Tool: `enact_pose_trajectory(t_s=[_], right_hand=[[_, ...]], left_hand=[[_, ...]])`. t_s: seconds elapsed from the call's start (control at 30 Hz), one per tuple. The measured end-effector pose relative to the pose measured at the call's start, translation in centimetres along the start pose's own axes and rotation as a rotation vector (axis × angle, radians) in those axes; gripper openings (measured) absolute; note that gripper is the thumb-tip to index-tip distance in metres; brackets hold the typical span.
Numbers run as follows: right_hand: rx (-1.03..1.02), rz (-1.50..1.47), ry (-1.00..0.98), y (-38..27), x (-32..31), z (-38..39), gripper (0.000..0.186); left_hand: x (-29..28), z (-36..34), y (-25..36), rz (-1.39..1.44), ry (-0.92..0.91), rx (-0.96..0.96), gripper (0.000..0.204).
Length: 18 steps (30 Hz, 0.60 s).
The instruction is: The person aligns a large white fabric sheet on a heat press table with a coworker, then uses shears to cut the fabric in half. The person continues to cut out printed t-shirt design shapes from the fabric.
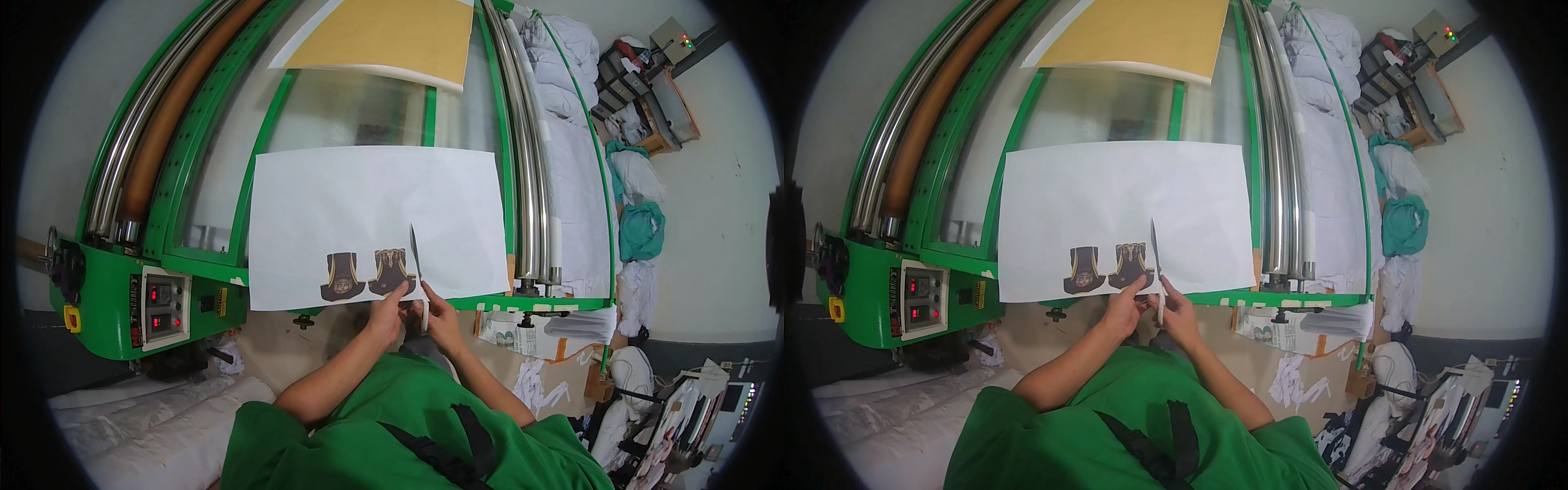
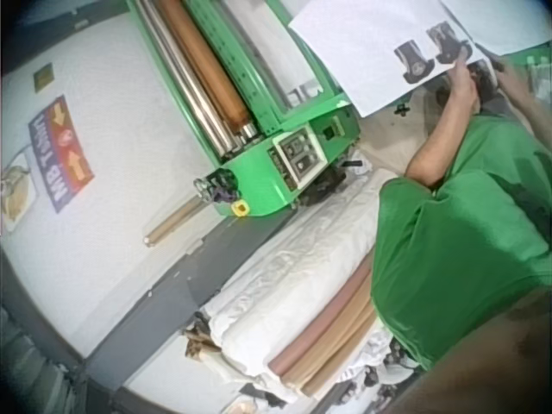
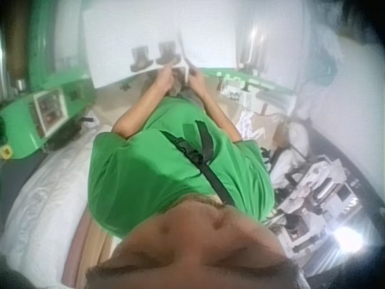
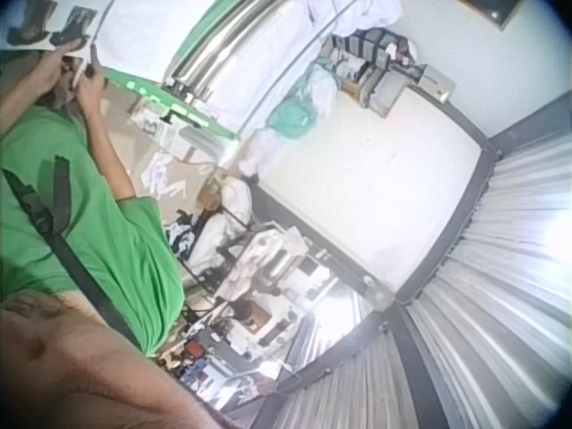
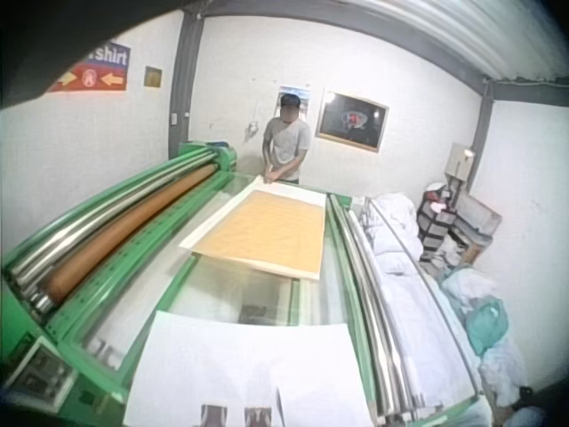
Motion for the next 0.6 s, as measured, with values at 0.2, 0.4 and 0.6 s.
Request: enact_pose_trajectory(t_s=[0.2,0.4,0.6], right_hand=[[-0.067,0.0,0.026,1.4,0.4,-0.5,0.08],[-0.018,-0.086,0.021,0.7,0.1,0.4,0.076],[0.237,-0.05,-0.345,-3.2,-8.6,1.2,0.066]], left_hand=[[-0.4,-0.2,-0.1,-0.036,0.017,0.014,0.024],[-0.5,0.1,0.0,-0.032,0.044,0.009,0.027],[-2.4,0.5,2.4,-0.175,-0.006,-0.023,0.038]])
Point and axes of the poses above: each hand's wrist, its own z-axis away from the middle knuckle, its own x-axis out of the palm, y = z × x, the point moved 5 cm from there along -z, towards the middle knuckle, and after that the axes turned 3 degrees about -x, right-handed, at the moved point
